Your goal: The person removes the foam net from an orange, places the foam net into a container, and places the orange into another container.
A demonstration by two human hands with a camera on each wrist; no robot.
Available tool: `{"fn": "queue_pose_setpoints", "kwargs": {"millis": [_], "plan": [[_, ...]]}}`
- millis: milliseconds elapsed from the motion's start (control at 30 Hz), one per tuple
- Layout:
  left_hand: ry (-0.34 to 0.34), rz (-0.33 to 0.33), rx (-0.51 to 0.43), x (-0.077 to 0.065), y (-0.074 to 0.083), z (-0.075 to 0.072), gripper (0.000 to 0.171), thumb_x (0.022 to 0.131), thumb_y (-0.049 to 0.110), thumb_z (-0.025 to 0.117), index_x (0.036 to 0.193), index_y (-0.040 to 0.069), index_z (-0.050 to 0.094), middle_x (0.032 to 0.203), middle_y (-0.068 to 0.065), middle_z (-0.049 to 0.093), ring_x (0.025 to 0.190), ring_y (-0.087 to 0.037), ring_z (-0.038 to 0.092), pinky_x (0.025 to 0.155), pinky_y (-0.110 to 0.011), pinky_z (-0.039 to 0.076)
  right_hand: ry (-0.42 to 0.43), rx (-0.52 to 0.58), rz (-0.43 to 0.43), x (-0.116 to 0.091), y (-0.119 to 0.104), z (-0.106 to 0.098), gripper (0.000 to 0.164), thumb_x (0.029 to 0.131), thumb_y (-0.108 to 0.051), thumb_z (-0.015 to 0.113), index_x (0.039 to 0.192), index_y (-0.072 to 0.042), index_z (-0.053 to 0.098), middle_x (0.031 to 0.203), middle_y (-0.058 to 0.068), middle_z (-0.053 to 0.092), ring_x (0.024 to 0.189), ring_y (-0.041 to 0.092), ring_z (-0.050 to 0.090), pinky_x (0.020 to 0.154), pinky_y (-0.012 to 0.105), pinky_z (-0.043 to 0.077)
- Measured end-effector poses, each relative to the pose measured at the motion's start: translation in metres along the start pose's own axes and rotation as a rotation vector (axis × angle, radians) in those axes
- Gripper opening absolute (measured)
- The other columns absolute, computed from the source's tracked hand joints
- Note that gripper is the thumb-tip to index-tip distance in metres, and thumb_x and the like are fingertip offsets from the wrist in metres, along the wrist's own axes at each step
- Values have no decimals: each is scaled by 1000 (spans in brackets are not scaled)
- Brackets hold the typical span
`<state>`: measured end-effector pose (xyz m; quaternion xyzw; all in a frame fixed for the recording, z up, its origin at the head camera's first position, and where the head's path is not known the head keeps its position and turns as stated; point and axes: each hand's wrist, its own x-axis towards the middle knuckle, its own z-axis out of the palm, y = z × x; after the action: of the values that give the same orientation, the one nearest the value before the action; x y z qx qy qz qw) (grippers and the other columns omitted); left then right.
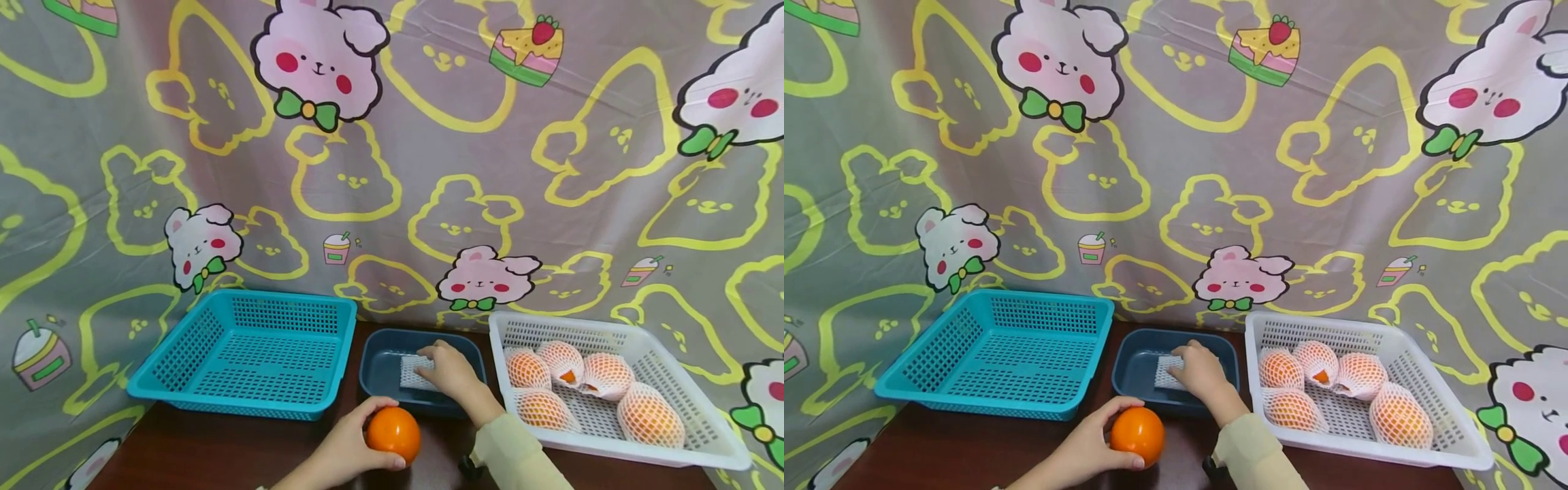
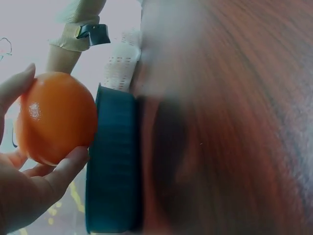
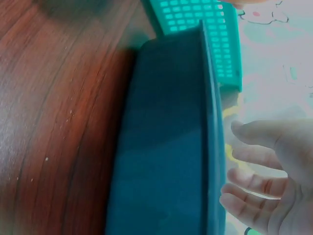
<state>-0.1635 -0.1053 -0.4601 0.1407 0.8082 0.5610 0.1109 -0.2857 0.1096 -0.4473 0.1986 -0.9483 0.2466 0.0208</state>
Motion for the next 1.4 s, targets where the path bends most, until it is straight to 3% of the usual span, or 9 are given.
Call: {"fn": "queue_pose_setpoints", "kwargs": {"millis": [167,367,533,633,767,1000,1233,1400], "plan": [[49,33,-47,-7,10,-6,71,76,25,93,136,15,56,128,-7,61,100,-24,61,84,-45,55,14,51,-62,-2,-6,-3,32,91,-19,80,116,0,76,99,12,67,86,26,64,76,42,58],[118,45,-80,-13,22,-17,71,80,26,91,138,13,51,133,-11,55,106,-27,60,86,-46,57,18,184,-131,-3,-14,-3,27,94,-16,75,115,0,76,96,8,69,78,18,63,64,27,56],[174,51,-114,-14,28,-29,70,82,25,89,139,11,48,133,-14,52,105,-28,61,82,-41,59,-12,327,-133,-3,-21,2,27,96,-17,73,117,-1,76,104,11,73,81,20,65,66,25,57],[213,49,-119,-14,31,-36,69,83,24,88,138,12,48,135,-16,49,102,-29,63,80,-39,59,-25,411,-113,-3,-25,7,28,97,-19,73,119,-1,75,109,13,73,79,26,67,66,26,57],[280,38,-136,-15,31,-45,66,84,23,87,137,13,49,138,-17,47,100,-28,65,78,-39,59,-58,552,-97,-2,-32,18,30,98,-17,71,121,1,73,98,14,74,72,28,68,62,26,56],[381,47,-141,-17,23,-64,63,85,16,85,137,10,49,140,-16,50,103,-30,64,78,-40,59,-188,927,4,-7,-49,38,32,100,-11,66,128,5,67,106,13,74,86,35,72,76,36,61],[435,32,-113,-19,21,-84,64,88,16,82,140,10,45,145,-17,47,107,-33,63,78,-38,60,-214,1077,54,-9,-65,52,42,99,-8,68,137,6,59,100,11,71,83,27,72,76,38,61],[460,28,-79,-19,19,-102,68,90,16,80,143,9,40,149,-18,42,111,-36,61,78,-36,59,-204,1150,76,-9,-76,57,48,99,-6,68,143,5,52,105,10,69,86,32,73,76,40,61]]}}
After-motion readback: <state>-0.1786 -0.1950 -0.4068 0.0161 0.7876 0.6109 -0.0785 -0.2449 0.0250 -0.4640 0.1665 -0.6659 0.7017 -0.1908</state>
